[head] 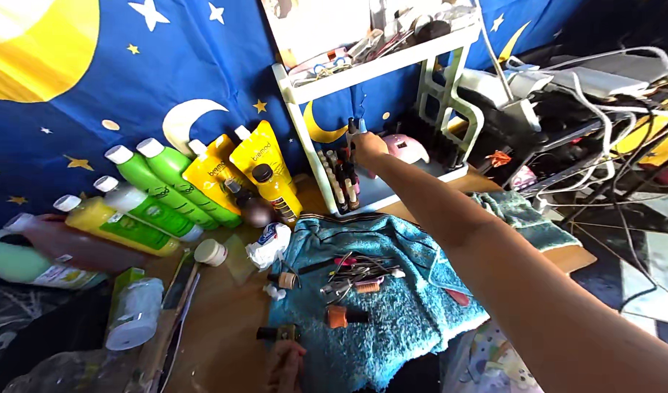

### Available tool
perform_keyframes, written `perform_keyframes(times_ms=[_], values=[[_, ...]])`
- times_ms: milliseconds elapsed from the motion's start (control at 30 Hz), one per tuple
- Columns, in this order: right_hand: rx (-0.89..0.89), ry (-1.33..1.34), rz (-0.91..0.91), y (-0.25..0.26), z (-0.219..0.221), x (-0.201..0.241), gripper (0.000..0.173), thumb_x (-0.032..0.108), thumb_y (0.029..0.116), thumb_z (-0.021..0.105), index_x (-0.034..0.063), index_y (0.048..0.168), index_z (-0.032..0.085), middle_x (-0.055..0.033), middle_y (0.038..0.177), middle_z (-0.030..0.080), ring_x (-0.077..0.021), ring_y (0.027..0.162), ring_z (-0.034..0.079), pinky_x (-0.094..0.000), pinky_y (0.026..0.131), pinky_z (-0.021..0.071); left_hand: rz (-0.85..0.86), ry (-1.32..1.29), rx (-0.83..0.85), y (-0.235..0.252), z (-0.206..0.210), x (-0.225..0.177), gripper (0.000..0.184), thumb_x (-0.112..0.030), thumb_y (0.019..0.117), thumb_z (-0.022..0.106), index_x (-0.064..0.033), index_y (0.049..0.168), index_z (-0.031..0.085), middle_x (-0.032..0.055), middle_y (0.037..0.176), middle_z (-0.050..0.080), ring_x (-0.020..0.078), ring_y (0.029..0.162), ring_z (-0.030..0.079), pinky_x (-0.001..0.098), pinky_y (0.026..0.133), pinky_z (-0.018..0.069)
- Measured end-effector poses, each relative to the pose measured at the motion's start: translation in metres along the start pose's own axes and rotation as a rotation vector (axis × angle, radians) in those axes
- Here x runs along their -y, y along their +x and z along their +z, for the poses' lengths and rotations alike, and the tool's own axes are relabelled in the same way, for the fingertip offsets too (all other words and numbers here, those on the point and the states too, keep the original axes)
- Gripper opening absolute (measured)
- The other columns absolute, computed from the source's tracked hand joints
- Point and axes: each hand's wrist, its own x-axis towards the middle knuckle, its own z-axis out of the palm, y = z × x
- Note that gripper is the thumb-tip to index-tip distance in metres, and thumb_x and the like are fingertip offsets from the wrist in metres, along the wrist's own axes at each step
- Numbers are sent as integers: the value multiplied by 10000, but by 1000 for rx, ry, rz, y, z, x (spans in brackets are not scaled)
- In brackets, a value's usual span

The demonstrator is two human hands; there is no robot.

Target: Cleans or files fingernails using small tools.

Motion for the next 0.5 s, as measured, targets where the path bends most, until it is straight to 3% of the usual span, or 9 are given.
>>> perform_keyframes(times_ms=[333,433,500], values=[[-11,60,13,17,13,2,414,93,930,648,73,1343,632,-263,1281,646,-471,1176,629,-682,921,507,-9,-5,-1,-2,-1,0,180,-280,1045,558,-227,1035,729,-97,812,651,-21,636,556,139,588,481],[-93,146,-73,4,9,-3,441,71,949,606,104,1388,613,-258,1224,677,-483,1135,647,-700,915,503,-10,-4,-30,-4,2,-2,179,-248,1041,549,-228,1023,726,-103,838,662,-28,664,571,136,608,492],[-201,193,-176,-12,4,-7,378,98,984,562,96,1354,639,-231,1152,711,-453,1070,682,-681,907,519,11,-26,-41,-3,3,1,172,-267,1038,565,-231,1027,733,-104,839,667,-28,666,575,139,607,494]])
